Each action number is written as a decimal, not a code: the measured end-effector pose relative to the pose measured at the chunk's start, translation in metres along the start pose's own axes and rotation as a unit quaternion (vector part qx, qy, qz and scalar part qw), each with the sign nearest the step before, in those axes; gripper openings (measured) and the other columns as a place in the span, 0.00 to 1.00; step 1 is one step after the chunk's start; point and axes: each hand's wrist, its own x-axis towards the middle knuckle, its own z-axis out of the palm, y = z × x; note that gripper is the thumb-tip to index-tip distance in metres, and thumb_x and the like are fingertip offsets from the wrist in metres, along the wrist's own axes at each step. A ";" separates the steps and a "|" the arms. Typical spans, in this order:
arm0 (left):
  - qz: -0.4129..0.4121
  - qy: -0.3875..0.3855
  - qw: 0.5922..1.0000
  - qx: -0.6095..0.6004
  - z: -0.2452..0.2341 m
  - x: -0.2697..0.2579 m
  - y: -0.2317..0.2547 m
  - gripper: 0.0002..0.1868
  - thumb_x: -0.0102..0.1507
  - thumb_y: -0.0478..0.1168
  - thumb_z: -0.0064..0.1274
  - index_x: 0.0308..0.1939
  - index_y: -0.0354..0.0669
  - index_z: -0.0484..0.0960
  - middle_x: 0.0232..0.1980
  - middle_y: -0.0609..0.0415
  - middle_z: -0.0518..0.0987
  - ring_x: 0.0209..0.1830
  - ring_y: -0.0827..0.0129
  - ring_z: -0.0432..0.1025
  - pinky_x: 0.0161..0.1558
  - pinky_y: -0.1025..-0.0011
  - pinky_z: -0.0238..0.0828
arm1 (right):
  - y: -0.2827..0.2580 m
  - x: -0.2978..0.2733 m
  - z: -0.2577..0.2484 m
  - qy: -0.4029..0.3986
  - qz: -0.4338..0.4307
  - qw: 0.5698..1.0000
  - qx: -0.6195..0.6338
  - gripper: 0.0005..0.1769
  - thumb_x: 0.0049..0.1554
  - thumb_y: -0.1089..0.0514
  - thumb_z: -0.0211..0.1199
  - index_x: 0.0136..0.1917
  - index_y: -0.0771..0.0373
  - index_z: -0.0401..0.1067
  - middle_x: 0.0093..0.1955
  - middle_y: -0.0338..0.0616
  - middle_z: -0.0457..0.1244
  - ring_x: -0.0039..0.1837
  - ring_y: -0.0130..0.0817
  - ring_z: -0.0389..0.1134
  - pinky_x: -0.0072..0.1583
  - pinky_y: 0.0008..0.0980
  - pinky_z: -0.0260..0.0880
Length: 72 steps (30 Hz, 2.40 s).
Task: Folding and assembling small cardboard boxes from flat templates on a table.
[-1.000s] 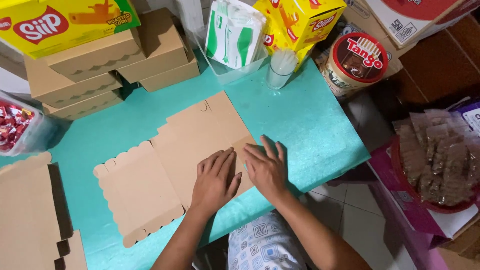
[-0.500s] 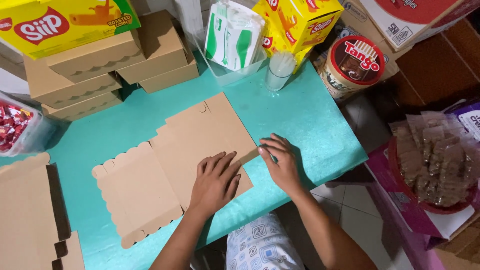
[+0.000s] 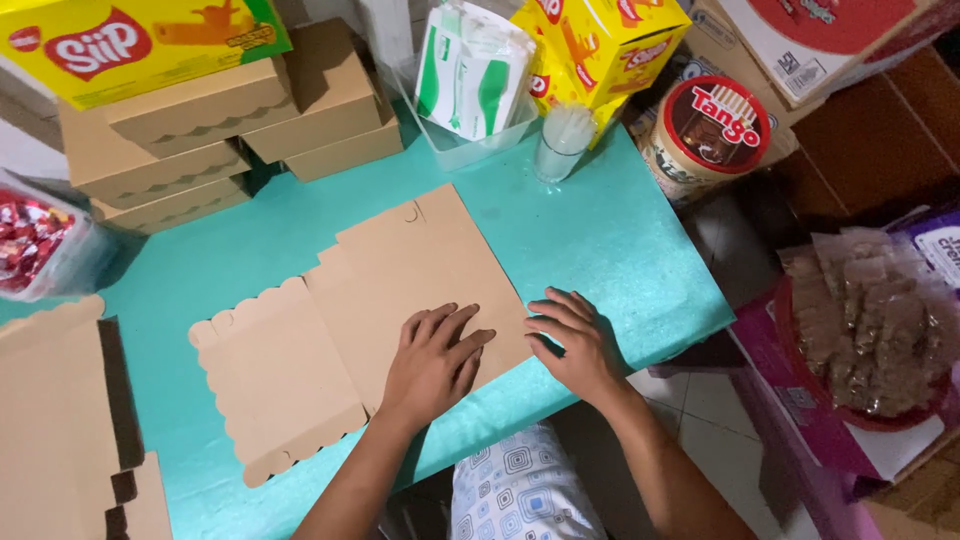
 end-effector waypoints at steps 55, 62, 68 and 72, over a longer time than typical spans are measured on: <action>-0.349 0.178 0.919 -0.049 -0.106 -0.173 -0.179 0.11 0.66 0.44 0.53 0.51 0.48 0.83 0.48 0.53 0.78 0.52 0.55 0.74 0.52 0.61 0.74 | -0.276 0.184 0.193 -0.239 -0.093 0.955 0.147 0.07 0.58 0.55 0.64 0.46 0.50 0.82 0.42 0.32 0.68 0.45 0.31 0.72 0.50 0.31 0.74; -0.344 0.279 0.887 0.132 -0.083 -0.176 -0.172 0.17 0.67 0.50 0.54 0.56 0.49 0.81 0.51 0.56 0.76 0.55 0.60 0.70 0.50 0.64 0.67 | -0.292 0.178 0.195 -0.147 -0.226 0.961 0.060 0.07 0.59 0.56 0.64 0.45 0.48 0.83 0.34 0.33 0.57 0.40 0.32 0.66 0.48 0.29 0.71; -0.341 0.294 0.884 0.129 -0.080 -0.177 -0.177 0.12 0.66 0.51 0.55 0.49 0.53 0.81 0.49 0.60 0.77 0.53 0.63 0.70 0.49 0.65 0.66 | -0.298 0.184 0.185 -0.133 -0.252 0.958 0.036 0.08 0.58 0.55 0.63 0.47 0.46 0.82 0.33 0.37 0.54 0.40 0.36 0.63 0.47 0.31 0.69; -0.337 0.301 0.884 0.119 -0.082 -0.178 -0.176 0.08 0.66 0.52 0.55 0.39 0.56 0.80 0.48 0.63 0.78 0.52 0.63 0.70 0.47 0.65 0.65 | -0.284 0.175 0.186 -0.132 -0.235 0.962 0.037 0.08 0.59 0.55 0.62 0.47 0.46 0.83 0.32 0.36 0.53 0.39 0.34 0.62 0.47 0.28 0.68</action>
